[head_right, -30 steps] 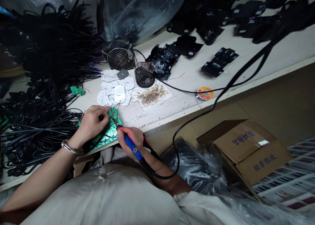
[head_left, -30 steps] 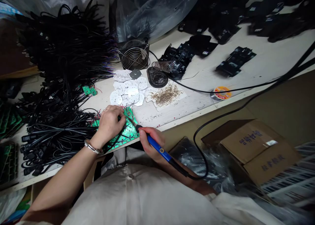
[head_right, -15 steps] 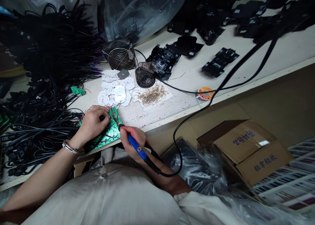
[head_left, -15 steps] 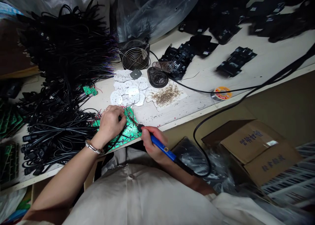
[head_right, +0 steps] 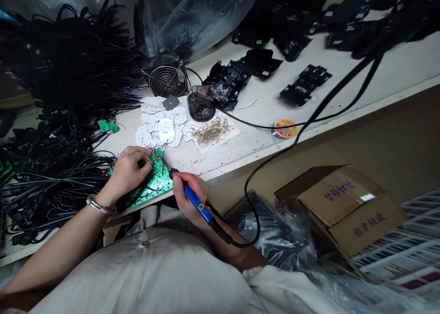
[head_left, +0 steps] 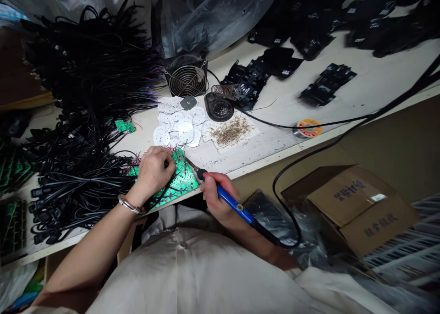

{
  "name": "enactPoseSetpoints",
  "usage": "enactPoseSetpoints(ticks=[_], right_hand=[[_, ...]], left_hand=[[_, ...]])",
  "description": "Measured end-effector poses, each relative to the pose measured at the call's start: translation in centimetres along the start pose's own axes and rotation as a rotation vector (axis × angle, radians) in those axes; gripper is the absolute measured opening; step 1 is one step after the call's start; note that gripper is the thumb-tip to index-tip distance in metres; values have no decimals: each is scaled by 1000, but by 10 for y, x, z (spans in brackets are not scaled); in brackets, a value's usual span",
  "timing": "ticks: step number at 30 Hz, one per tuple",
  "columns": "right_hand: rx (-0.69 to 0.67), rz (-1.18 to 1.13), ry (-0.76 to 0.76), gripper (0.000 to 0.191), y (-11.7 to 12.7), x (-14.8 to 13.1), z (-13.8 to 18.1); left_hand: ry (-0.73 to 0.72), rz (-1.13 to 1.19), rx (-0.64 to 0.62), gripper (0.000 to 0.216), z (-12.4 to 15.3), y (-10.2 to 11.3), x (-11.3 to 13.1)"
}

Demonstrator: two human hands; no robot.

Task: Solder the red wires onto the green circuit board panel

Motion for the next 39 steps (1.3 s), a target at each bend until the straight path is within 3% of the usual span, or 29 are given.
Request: enactPoseSetpoints(ticks=[22, 39], right_hand=[[-7, 27, -2, 27, -2, -2, -3], [-62, 59, 173, 18, -14, -22, -14]], left_hand=[[36, 17, -26, 14, -2, 0, -2], [112, 101, -146, 13, -16, -7, -12]])
Point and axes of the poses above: each hand's wrist, its own z-axis away from the middle knuckle, its own y-axis out of the back of the hand, x = y × z, the point moved 10 cm from there along -z, towards the middle knuckle, and after that the axes turned 2 degrees about y, right-handed, at the moved point
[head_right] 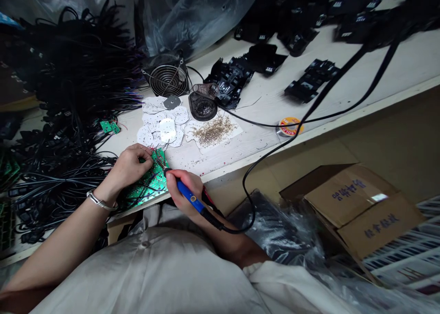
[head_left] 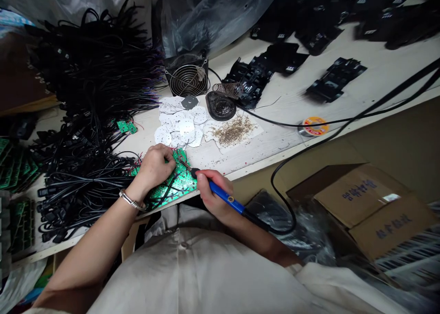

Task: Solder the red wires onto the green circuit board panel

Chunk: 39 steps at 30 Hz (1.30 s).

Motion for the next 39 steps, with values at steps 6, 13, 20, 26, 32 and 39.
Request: enactPoseSetpoints(ticks=[6, 13, 20, 26, 32, 39], right_hand=[[-6, 33, 35, 18, -4, 0, -1], [-20, 28, 41, 20, -3, -1, -5], [-39, 23, -11, 23, -5, 5, -7], [-47, 3, -37, 23, -4, 7, -8], [-58, -21, 10, 20, -3, 5, -10], [-48, -26, 130, 18, -3, 2, -2]], left_hand=[[-28, -14, -24, 13, -1, 0, 2], [-44, -19, -30, 13, -1, 0, 4], [-45, -30, -31, 13, -1, -2, 1], [-37, -51, -57, 14, -3, -4, 1], [-48, -61, -73, 14, -4, -4, 2], [-49, -78, -65, 14, -4, -3, 4]])
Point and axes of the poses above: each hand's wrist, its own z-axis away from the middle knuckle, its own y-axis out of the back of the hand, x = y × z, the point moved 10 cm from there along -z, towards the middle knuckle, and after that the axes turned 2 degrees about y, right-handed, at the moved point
